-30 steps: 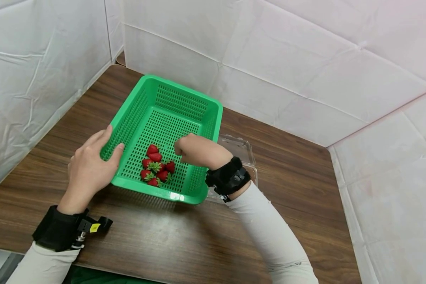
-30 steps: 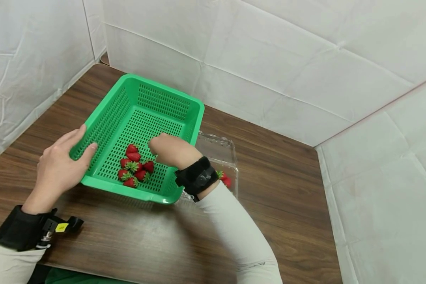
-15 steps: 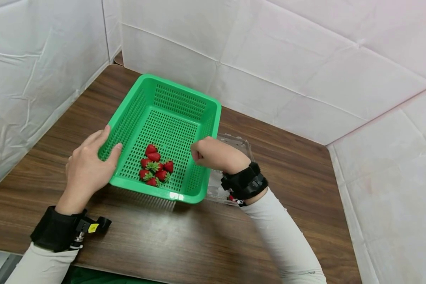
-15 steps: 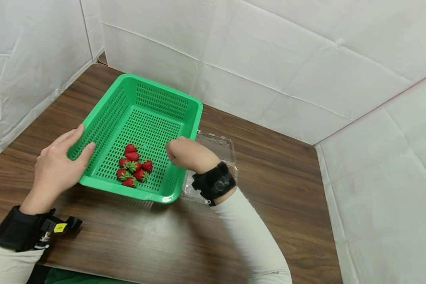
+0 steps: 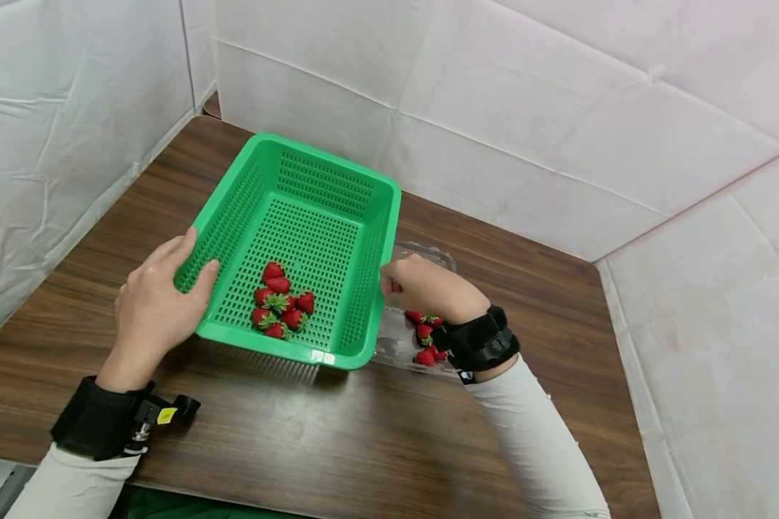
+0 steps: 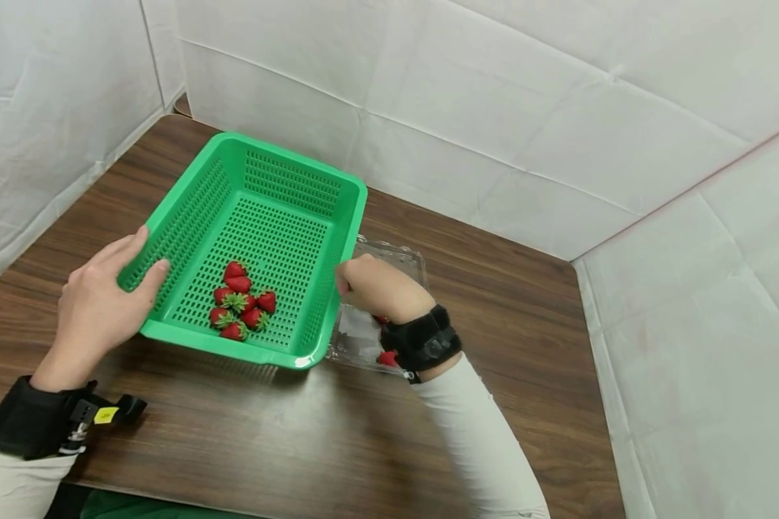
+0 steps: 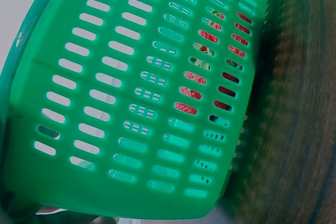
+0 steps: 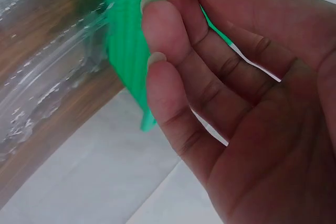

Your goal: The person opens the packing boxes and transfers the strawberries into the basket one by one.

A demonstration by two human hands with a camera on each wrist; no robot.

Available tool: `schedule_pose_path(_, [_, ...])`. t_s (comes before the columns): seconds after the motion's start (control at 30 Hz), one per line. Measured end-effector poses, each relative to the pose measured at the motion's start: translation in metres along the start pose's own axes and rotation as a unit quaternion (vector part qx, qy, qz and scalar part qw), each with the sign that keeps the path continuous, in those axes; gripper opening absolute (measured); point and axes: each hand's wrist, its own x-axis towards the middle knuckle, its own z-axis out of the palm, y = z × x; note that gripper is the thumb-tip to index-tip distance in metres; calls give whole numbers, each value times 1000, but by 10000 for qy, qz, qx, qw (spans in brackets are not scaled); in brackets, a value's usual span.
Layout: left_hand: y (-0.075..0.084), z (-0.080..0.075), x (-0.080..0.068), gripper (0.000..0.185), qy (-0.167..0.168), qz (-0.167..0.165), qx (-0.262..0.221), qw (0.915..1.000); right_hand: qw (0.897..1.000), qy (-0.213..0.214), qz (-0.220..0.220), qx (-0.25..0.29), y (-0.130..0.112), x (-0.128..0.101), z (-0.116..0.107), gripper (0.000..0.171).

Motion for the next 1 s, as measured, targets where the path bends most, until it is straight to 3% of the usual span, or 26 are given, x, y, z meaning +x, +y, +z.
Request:
schedule_pose_path(0.17, [0, -1, 0, 57, 5, -8, -7, 10000, 9999, 69, 89, -44, 12, -7, 3, 25])
schedule_pose_path(0.4, [0, -1, 0, 57, 16, -27, -37, 10000, 9987, -38, 497, -116, 26, -14, 10, 6])
schedule_pose_path(1.0, [1, -1, 0, 57, 16, -11, -71, 10000, 9907, -474, 1254, 254, 57, -27, 35, 9])
